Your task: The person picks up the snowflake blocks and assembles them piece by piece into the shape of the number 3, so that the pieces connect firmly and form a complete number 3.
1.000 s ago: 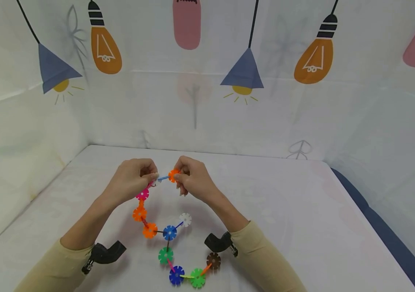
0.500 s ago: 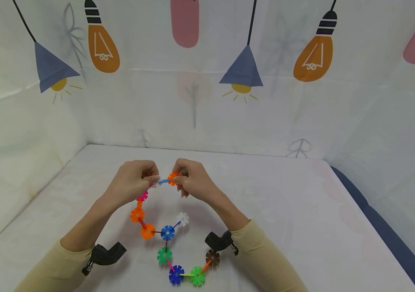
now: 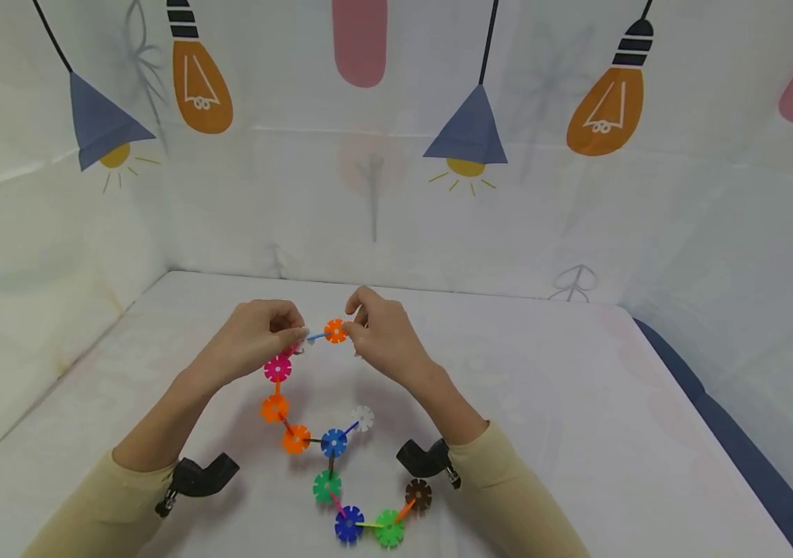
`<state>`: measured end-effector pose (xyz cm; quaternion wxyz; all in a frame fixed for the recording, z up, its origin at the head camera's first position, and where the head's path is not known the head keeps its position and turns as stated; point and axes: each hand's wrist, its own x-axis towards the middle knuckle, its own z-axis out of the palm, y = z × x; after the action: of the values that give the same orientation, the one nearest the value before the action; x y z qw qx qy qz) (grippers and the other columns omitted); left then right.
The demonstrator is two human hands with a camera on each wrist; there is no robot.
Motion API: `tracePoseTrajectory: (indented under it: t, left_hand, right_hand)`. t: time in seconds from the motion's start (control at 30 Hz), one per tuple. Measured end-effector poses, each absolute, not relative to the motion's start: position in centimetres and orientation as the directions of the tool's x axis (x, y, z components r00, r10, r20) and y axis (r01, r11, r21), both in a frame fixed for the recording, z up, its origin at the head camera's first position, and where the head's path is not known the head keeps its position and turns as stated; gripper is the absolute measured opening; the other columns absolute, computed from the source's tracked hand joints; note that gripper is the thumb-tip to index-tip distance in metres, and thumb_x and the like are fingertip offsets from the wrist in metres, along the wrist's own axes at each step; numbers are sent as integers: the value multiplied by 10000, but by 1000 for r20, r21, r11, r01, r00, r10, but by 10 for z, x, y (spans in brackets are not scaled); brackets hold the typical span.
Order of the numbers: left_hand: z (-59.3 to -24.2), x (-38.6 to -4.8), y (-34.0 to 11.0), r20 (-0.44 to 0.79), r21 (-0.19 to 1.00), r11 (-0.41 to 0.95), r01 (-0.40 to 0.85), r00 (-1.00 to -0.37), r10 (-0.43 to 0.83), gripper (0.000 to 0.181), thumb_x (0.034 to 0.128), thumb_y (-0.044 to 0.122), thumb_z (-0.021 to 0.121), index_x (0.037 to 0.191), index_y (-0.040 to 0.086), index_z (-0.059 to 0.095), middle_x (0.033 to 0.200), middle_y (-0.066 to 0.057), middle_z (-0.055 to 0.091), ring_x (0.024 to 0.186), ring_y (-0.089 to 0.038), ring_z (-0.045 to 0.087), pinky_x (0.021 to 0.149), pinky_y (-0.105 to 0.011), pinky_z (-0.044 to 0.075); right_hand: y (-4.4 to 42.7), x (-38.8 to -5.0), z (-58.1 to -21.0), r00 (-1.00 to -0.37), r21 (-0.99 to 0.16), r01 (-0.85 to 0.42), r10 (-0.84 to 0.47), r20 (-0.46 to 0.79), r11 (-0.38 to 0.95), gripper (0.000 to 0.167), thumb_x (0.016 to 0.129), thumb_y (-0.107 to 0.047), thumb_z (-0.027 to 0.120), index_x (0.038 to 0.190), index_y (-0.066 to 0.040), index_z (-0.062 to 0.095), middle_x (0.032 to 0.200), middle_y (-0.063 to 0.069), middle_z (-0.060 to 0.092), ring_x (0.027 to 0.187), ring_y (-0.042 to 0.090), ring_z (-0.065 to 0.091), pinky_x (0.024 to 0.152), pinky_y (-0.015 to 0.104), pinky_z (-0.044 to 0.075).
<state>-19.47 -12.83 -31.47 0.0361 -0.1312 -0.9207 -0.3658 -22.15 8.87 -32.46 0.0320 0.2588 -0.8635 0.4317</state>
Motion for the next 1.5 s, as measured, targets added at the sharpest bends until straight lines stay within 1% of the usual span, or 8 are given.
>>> tracePoseTrajectory:
  t: [0.07, 0.17, 0.37, 0.53, 0.73, 1.03, 1.37, 1.5]
  left_hand:
    - [-314, -195, -129, 158, 665, 699, 264, -964, 213, 136, 937, 204, 654, 870, 92, 694, 701, 0, 663, 639, -169, 570, 602, -312, 479]
    - [-314, -196, -131, 159, 670, 696, 260, -965, 208, 138, 941, 217, 651, 876, 103, 691, 718, 0, 673, 652, -173, 579, 617, -314, 486]
    - [-312, -197, -138, 156, 665, 701, 257, -966, 206, 151, 947, 236, 638, 890, 105, 689, 741, -3, 682, 674, -177, 576, 629, -315, 482]
    - [-310, -198, -142, 158, 668, 702, 246, -969, 190, 171, 949, 242, 635, 927, 86, 702, 785, -16, 689, 711, -181, 584, 650, -316, 485]
    - [-307, -198, -148, 150, 672, 703, 233, -972, 179, 179, 951, 251, 622, 935, 90, 699, 807, -30, 688, 726, -183, 590, 652, -310, 493]
    - [-306, -200, -151, 141, 669, 711, 216, -976, 164, 189, 945, 275, 622, 925, 102, 695, 798, -24, 684, 715, -197, 592, 639, -320, 499]
    - [-310, -202, -154, 121, 674, 710, 202, -979, 163, 191, 952, 261, 608, 966, 85, 681, 816, -37, 690, 709, -192, 598, 634, -311, 494]
    - [-309, -201, -157, 95, 697, 693, 183, -982, 163, 168, 953, 255, 587, 1048, 124, 633, 801, -36, 703, 676, -200, 605, 623, -316, 483]
  right_hand:
    - [91, -217, -320, -855, -650, -513, -402, 328, 561, 52, 941, -106, 644, 952, -97, 594, 739, 39, 638, 571, 177, 599, 568, 282, 511]
    - [93, -210, -313, -818, -533, -575, -453, 355, 621, 135, 934, -126, 665, 826, -141, 586, 686, -22, 588, 561, 121, 512, 550, 260, 448]
    - [88, -183, -304, -709, -310, -695, -689, 148, 649, 267, 920, -198, 699, 701, -186, 547, 602, -83, 481, 561, 64, 455, 516, 203, 369]
    - [75, -161, -309, -661, -156, -738, -750, -28, 656, 302, 896, -255, 718, 645, -199, 557, 585, -107, 475, 538, 54, 446, 485, 195, 370]
    - [63, -145, -322, -634, 24, -773, -773, 22, 634, 341, 857, -305, 761, 617, -200, 543, 581, -109, 442, 490, 47, 403, 453, 188, 330]
    - [45, -138, -341, -699, 209, -698, -715, 10, 685, 273, 855, -380, 760, 696, -204, 626, 576, -81, 419, 464, 87, 367, 457, 206, 329]
    - [39, -131, -350, -759, 189, -636, -651, 21, 748, 292, 877, -214, 709, 642, -180, 540, 556, -70, 272, 454, 95, 288, 421, 208, 277]
    - [42, -129, -343, -775, 162, -621, -632, 22, 767, 272, 869, -201, 702, 660, -175, 530, 554, -71, 329, 457, 92, 314, 431, 206, 302]
